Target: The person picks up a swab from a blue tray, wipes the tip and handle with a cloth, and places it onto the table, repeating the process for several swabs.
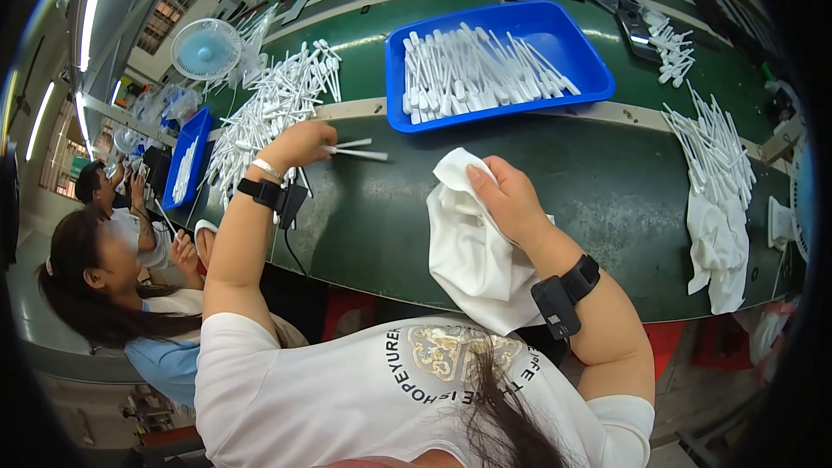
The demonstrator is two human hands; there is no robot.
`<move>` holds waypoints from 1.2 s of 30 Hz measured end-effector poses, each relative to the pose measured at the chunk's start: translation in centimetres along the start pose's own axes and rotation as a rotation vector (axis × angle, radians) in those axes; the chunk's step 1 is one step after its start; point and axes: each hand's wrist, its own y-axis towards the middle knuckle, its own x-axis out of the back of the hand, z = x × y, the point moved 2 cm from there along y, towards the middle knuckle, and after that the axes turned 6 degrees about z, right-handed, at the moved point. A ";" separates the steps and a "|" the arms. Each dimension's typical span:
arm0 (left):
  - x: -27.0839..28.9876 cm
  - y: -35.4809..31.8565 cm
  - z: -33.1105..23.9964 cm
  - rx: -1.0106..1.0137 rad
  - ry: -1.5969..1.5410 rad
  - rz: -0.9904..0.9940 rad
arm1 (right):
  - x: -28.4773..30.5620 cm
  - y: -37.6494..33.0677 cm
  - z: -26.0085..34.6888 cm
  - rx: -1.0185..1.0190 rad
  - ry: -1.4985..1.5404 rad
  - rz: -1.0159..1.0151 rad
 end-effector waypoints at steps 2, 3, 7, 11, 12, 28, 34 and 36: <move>0.6 -0.6 -0.6 0.032 -0.112 0.053 | -0.1 0.0 0.1 -0.001 0.012 -0.002; 1.0 -1.1 -1.3 0.030 -0.110 0.054 | 0.0 0.1 0.0 -0.007 0.060 -0.014; 1.5 -2.2 -7.9 0.087 -0.881 0.139 | 0.9 0.2 0.0 -0.030 0.272 -0.077; 0.9 -1.2 -14.6 -0.218 -1.416 0.077 | 1.2 0.3 0.7 -0.009 0.555 -0.149; 0.7 -0.8 -16.0 -0.244 -1.482 0.051 | 1.3 0.3 0.8 0.019 0.604 -0.177; -3.6 2.7 -21.2 -0.135 -2.012 0.101 | 2.4 0.6 1.8 0.076 0.749 -0.218; -3.6 2.6 -21.0 -0.160 -2.004 0.095 | 1.6 0.3 1.8 0.055 0.704 -0.248; -3.7 2.5 -21.1 -0.174 -1.963 0.096 | 1.1 0.2 1.7 0.053 0.744 -0.226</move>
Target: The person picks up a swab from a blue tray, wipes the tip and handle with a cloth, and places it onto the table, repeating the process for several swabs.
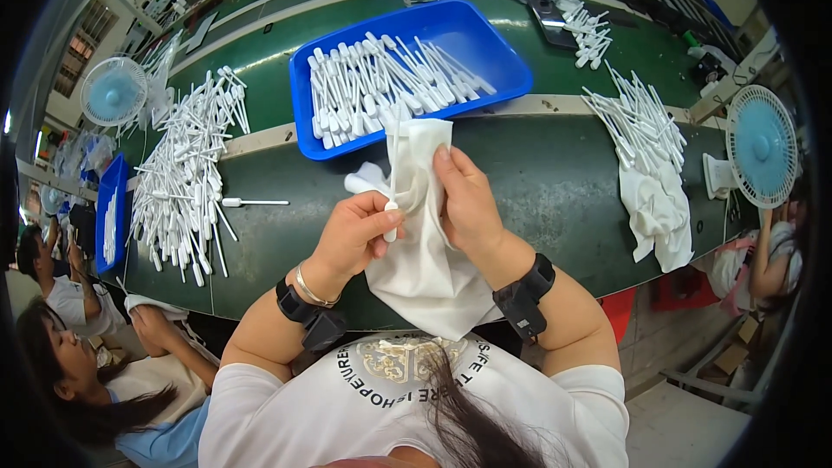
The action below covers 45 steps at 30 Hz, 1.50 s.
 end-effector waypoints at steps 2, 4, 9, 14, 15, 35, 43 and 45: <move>0.1 0.0 0.1 -0.003 0.021 0.006 | -0.4 -0.6 -0.6 -0.001 0.019 0.004; 0.3 0.0 0.3 -0.017 0.066 0.003 | -0.7 -1.3 -1.7 -0.015 -0.237 0.018; -0.9 0.1 0.7 -0.382 0.457 -0.123 | -1.1 -1.9 -1.0 -0.017 -0.837 0.104; -1.1 -0.1 0.5 -0.289 0.666 -0.080 | 0.1 -0.8 0.2 0.020 -0.660 0.008; -1.1 -0.2 0.3 -0.263 0.769 -0.088 | 0.4 -0.3 1.3 0.066 -0.467 -0.008; 0.0 0.6 0.1 0.196 -0.084 0.265 | 1.8 0.6 3.4 0.318 -0.218 -0.116; -0.5 0.0 0.2 -0.285 0.630 -0.045 | 3.0 0.9 4.4 0.355 -0.834 -0.315; -0.3 -0.2 0.1 -0.186 0.459 -0.016 | 3.4 1.3 4.3 0.313 -0.155 -0.256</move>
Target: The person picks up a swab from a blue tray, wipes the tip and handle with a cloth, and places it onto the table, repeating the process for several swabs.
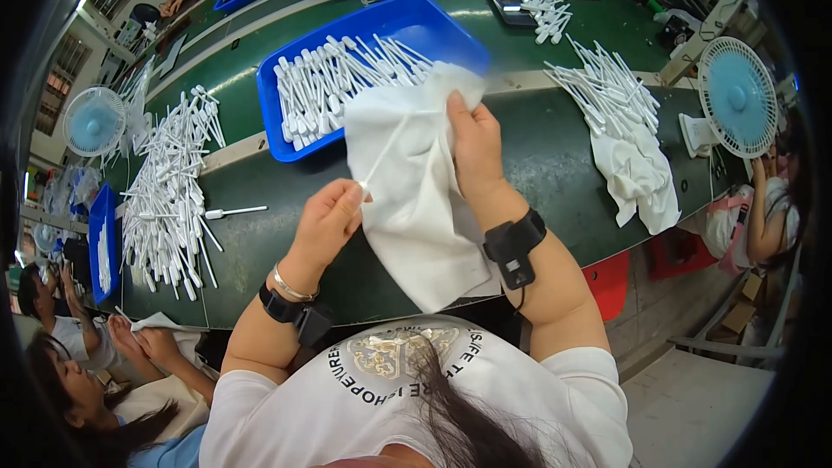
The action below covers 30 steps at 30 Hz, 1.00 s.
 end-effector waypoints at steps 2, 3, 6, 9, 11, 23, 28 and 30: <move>0.4 0.4 0.1 0.037 -0.296 0.000 | -0.2 -0.3 -1.3 -0.111 -0.025 0.103; 0.6 0.6 0.2 0.055 -0.443 0.001 | -0.6 -0.8 -2.2 -0.226 -0.048 0.204; 1.0 0.7 1.8 0.154 -0.519 -0.056 | -1.8 -3.3 -4.8 -0.459 -0.314 0.391; -0.1 1.2 1.8 0.249 -0.546 -0.072 | -2.8 -4.5 -5.1 -0.225 -0.342 0.422; 0.2 0.5 2.2 0.234 -0.564 -0.098 | -3.9 -4.3 -6.0 -0.157 -0.386 0.432; 3.6 0.0 -1.4 -0.274 -0.096 -0.340 | -4.3 -6.5 -3.2 0.089 -0.828 0.742; 4.0 -0.4 -1.4 -0.384 -0.348 -0.417 | -4.5 -6.3 -2.4 0.107 -0.666 0.754; 4.7 -0.4 -1.9 -0.424 -0.378 -0.382 | -4.2 -6.1 -2.1 0.076 -0.682 0.726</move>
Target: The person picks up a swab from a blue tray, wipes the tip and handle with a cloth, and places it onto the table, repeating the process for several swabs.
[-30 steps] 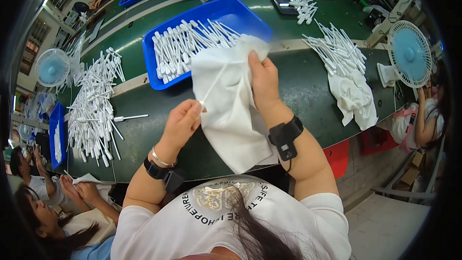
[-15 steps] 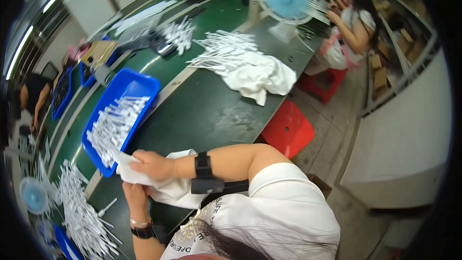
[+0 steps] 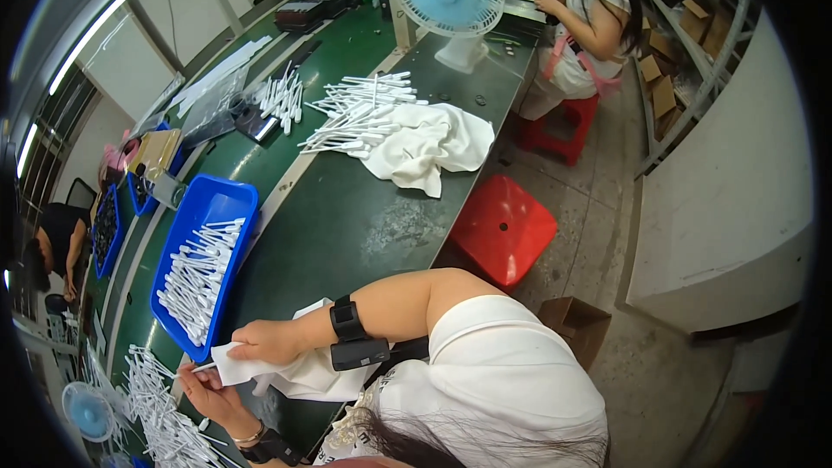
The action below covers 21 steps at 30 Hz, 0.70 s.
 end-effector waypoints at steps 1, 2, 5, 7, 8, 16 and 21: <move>0.1 0.3 -0.5 -0.026 -0.041 0.025 | 0.2 0.1 0.0 -0.018 -0.001 -0.005; 0.1 0.5 -0.8 -0.053 -0.083 0.050 | 0.3 0.2 -0.2 -0.014 -0.004 -0.008; -0.3 0.0 -0.2 0.059 0.098 0.070 | 0.3 0.5 -1.3 0.026 -0.151 -0.235; -1.0 -0.8 0.6 0.114 0.188 0.071 | -1.4 0.6 -2.0 0.095 -0.266 -0.247; -1.7 -1.1 1.4 0.059 0.211 0.046 | -2.3 0.7 -1.7 0.165 -0.376 -0.259; -1.6 -1.3 1.4 -0.010 0.137 -0.100 | -1.6 0.2 -0.6 0.002 -0.320 0.005; -1.0 -1.0 0.2 0.002 0.022 -0.071 | -0.8 -0.1 -0.4 0.078 -0.001 -0.087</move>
